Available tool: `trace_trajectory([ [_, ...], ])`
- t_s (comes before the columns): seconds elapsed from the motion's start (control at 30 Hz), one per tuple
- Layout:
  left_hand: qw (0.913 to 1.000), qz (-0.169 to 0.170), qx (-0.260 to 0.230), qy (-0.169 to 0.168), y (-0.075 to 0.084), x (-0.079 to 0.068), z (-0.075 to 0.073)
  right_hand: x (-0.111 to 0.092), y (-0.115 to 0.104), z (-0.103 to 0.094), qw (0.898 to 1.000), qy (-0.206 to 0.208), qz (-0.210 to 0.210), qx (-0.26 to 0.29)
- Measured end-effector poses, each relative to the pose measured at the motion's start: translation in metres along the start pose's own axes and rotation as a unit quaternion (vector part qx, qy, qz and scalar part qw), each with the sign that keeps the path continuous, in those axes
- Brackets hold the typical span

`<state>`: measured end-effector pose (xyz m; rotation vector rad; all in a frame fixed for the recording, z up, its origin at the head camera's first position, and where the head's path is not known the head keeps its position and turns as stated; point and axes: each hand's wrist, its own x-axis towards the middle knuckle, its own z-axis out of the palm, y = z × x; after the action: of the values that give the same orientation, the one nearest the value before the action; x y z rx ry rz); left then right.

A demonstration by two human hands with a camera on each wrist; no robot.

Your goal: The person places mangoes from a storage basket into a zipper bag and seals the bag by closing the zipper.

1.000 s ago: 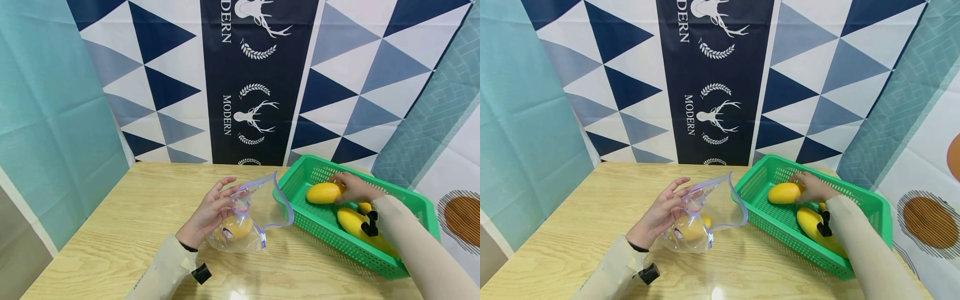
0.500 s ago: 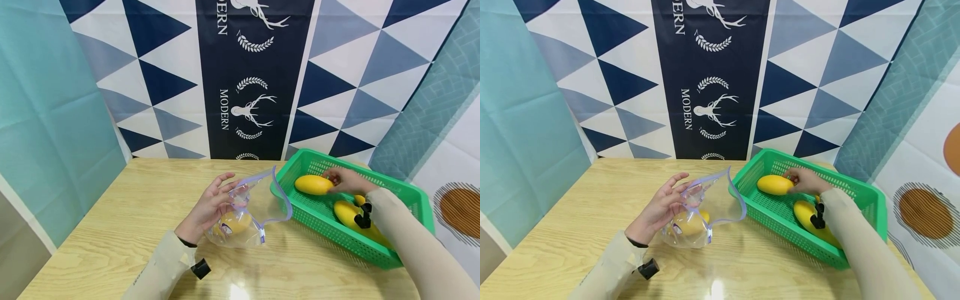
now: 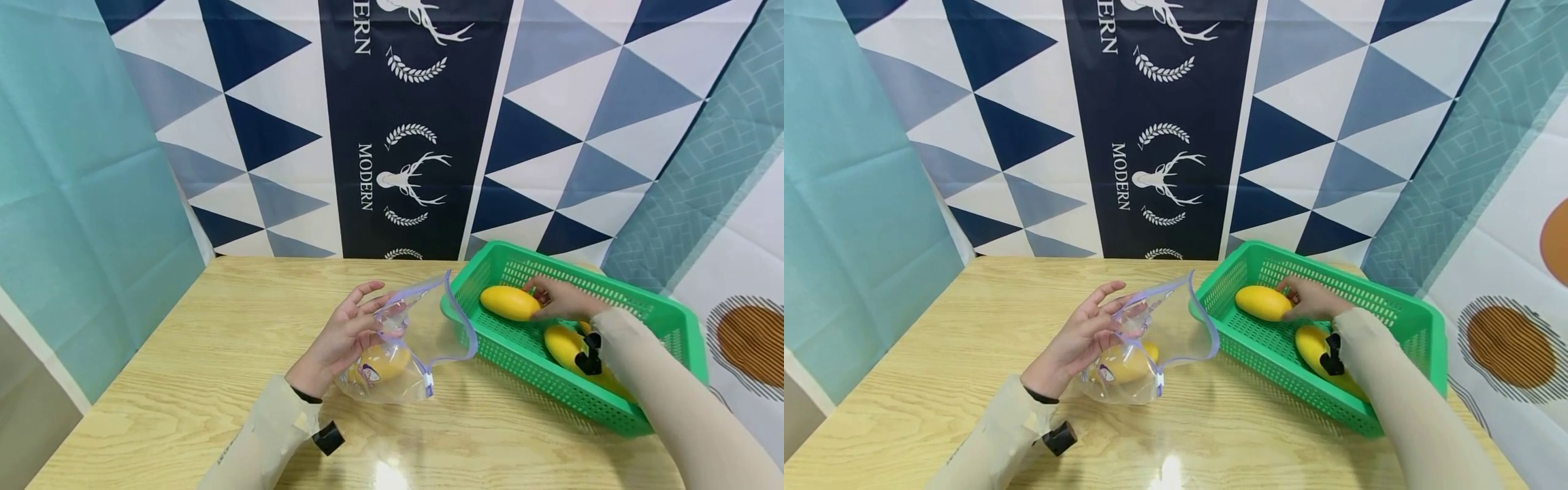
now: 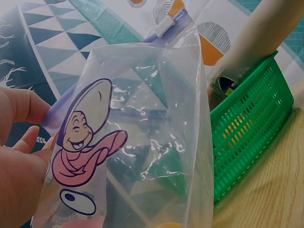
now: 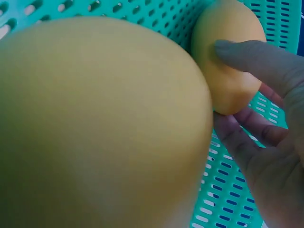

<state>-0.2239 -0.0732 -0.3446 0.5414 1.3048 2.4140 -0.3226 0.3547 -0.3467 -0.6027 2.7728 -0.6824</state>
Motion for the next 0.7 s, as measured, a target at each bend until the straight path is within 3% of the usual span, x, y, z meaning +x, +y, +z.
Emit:
trace_trajectory([
  [0.23,1.0,0.0,0.001,0.001,0.001,-0.0008,0.001,-0.0015,-0.0001,0.0047,0.999,-0.008,0.002,0.042],
  [0.7,1.0,0.002,0.0,-0.005,0.0013,-0.0006,0.0015,-0.006,-0.0041,0.0058,0.991,0.077,-0.003,0.113],
])
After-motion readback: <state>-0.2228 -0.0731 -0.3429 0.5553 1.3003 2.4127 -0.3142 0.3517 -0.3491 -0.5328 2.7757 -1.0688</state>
